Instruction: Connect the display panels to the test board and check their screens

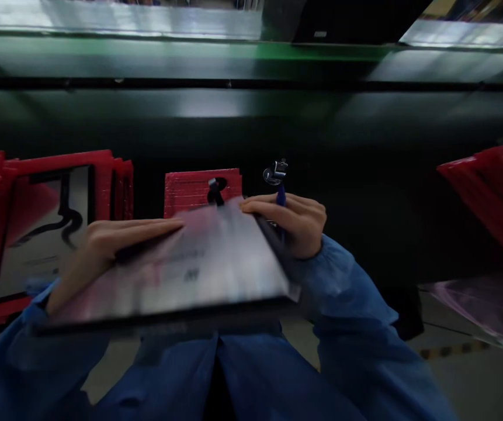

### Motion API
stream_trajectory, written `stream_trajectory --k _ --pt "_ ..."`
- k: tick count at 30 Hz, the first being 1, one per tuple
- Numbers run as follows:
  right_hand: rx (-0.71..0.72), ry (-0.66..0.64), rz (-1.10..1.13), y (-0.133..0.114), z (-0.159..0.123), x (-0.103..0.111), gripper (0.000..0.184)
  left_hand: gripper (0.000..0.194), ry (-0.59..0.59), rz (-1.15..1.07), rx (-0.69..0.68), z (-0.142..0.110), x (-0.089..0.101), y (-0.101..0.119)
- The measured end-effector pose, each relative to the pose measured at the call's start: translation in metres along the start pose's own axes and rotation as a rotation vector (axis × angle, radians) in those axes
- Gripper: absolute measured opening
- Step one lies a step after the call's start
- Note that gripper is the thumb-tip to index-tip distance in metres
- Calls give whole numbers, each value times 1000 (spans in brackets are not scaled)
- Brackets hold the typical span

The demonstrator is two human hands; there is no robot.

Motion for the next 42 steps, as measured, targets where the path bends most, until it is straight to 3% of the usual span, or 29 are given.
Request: stream_trajectory --k 4,6,8,10,12,13,16,19,21,24,27,29,32,33,35,37,39,42 --pt "147 40 -203 21 -9 -12 20 37 -119 353 -75 6 16 11" --pt "118 155 -122 34 -9 -21 39 31 -193 580 -228 8 24 13" --pt "32 252 24 44 -4 -30 68 32 -387 851 -567 5 25 15" --pt "-89 214 148 50 4 -38 79 45 -557 1082 -1006 -3 23 15" --pt "-201 70 246 54 13 -45 74 58 -654 1200 -1332 -9 19 12" --pt "-247 -1 294 57 15 -46 70 61 -670 1230 -1414 -10 18 9" --pt "-368 -93 414 69 16 -41 54 66 -746 1277 -1478 -1 11 -1" --pt "-506 18 477 89 9 -27 38 69 -795 1287 -1520 19 5 -13" --pt "-602 1 493 101 5 -19 35 69 -776 1279 -1524 32 2 -23" --pt "-689 -213 494 110 2 -9 32 65 -746 1318 -1500 45 -1 -41" --pt "-702 -367 549 108 1 1 36 49 -793 1343 -1411 51 -3 -59" --pt "-688 -433 621 103 1 8 38 45 -881 1367 -1255 51 -2 -68" --pt "-649 -512 715 93 0 14 37 66 -973 1510 -929 45 1 -72" --pt "-636 -538 735 89 -2 13 36 72 -952 1559 -828 42 1 -70" --pt "-610 -572 765 79 -5 7 35 71 -802 1558 -693 33 -6 -61" --pt "-597 -595 768 68 -9 -5 33 56 -599 1353 -644 24 -23 -51" --pt "-584 -623 752 57 -15 -20 30 49 -461 994 -580 16 -46 -46" --pt "-550 -656 655 47 -23 -39 25 42 -396 565 -351 13 -78 -53"
Point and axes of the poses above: each hand's wrist, its own z-axis towards the middle knuckle, its own x-axis out of the back of the hand, y = z × x, the point moved 2 cm from there along z, towards the middle knuckle, and after that the axes turned 15 degrees about -x, right-handed, at the moved point
